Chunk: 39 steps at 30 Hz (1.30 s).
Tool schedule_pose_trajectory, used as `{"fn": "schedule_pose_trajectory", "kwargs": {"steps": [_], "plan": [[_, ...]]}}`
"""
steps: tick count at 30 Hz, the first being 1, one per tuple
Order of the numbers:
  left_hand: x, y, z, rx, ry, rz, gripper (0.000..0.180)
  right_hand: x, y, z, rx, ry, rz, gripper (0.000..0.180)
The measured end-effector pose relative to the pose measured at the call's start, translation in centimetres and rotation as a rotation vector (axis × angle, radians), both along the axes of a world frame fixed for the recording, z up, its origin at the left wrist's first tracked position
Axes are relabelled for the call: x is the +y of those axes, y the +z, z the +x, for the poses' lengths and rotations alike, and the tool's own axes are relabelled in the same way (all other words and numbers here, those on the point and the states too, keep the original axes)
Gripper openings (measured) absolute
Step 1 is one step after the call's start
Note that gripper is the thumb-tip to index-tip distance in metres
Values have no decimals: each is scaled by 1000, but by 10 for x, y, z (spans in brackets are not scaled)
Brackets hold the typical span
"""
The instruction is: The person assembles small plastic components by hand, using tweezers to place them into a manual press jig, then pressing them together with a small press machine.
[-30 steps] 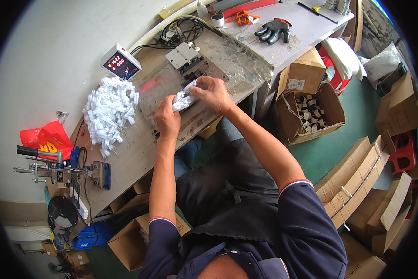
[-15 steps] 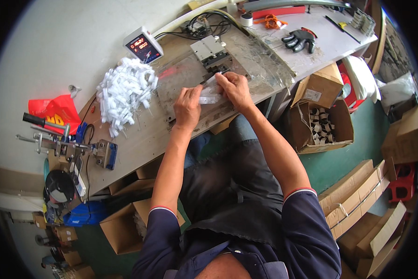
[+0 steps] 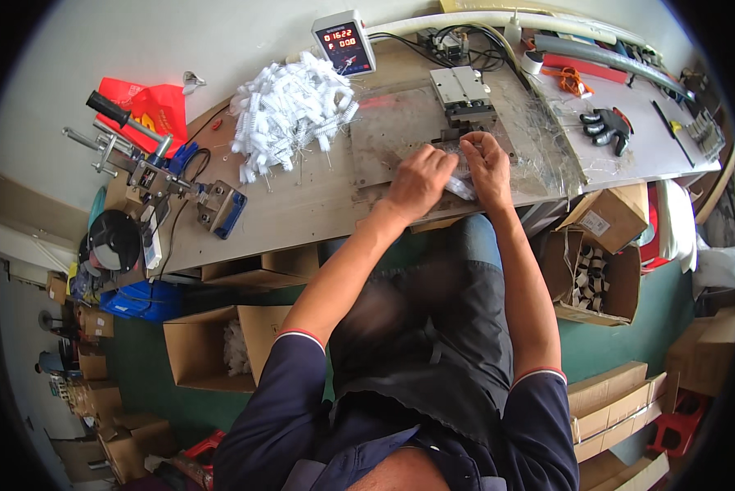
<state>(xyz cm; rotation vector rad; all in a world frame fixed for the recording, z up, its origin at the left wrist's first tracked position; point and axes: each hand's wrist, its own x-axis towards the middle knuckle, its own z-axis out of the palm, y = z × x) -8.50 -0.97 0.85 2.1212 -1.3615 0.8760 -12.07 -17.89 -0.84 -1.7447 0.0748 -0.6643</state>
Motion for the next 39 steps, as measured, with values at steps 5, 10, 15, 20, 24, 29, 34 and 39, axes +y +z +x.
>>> {"fn": "schedule_pose_trajectory", "kwargs": {"steps": [5,10,15,20,24,29,34,39], "plan": [[0,-9,-4,98,37,44,19,-1,8,-5,33,128,160,30],[70,-2,12,374,446,-165,31,-4,15,-12,220,125,285,46],[147,4,39,333,843,-68,23,7,22,-8,222,100,105,26],[157,-5,47,403,914,-11,26,3,15,-9,190,101,128,22],[176,0,45,462,928,-53,28,6,17,-12,213,96,170,20],[204,6,38,707,881,-329,30,5,7,-3,158,97,104,19],[158,23,10,1267,452,-894,18,1,-10,-2,125,52,22,19],[102,9,-21,1480,191,-932,18,52,8,-15,247,205,139,24]]}}
